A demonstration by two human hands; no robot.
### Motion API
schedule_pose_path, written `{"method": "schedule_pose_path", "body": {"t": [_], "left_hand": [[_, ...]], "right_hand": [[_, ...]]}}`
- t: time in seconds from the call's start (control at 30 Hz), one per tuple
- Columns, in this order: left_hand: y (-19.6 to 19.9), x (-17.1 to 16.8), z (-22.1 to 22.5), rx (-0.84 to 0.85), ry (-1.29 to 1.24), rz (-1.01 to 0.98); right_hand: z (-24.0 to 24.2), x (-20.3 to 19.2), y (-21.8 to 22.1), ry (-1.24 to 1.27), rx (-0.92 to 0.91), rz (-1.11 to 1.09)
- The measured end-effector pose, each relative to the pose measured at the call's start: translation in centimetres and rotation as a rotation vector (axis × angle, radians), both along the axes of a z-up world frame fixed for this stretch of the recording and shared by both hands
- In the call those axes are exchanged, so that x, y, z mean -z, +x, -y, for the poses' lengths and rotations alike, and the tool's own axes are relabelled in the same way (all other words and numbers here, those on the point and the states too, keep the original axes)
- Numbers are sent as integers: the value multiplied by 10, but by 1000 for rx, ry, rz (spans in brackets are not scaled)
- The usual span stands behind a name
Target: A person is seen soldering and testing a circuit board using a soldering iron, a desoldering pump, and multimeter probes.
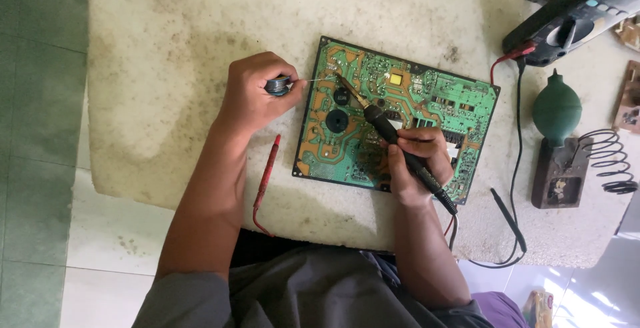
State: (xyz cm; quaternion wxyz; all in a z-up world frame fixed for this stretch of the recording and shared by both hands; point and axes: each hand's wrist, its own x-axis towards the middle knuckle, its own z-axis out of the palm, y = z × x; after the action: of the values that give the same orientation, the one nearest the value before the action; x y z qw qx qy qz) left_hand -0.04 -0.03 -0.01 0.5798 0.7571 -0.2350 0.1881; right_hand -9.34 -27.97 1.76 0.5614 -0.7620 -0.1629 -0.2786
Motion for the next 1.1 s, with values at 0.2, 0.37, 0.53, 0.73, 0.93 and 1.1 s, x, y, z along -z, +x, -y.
{"method": "schedule_pose_path", "body": {"t": [0.2, 0.37, 0.53, 0.73, 0.93, 1.1], "left_hand": [[1, -1, 0, 4, -5, 12], [0, -2, 0, -16, -83, -56], [0, -2, -5, -29, -117, -111], [1, 4, -6, -48, -285, -229], [2, 11, -5, -109, -273, -237], [-3, -8, -7, -198, -222, -338]], "right_hand": [[0, 3, 1, 8, 9, 8], [12, 15, -4, 133, 77, 43], [20, 31, -5, 387, 91, 60], [30, 11, -19, 703, -23, -123], [51, 10, -55, 774, 15, -133], [74, 22, -86, 797, 122, -107]]}}
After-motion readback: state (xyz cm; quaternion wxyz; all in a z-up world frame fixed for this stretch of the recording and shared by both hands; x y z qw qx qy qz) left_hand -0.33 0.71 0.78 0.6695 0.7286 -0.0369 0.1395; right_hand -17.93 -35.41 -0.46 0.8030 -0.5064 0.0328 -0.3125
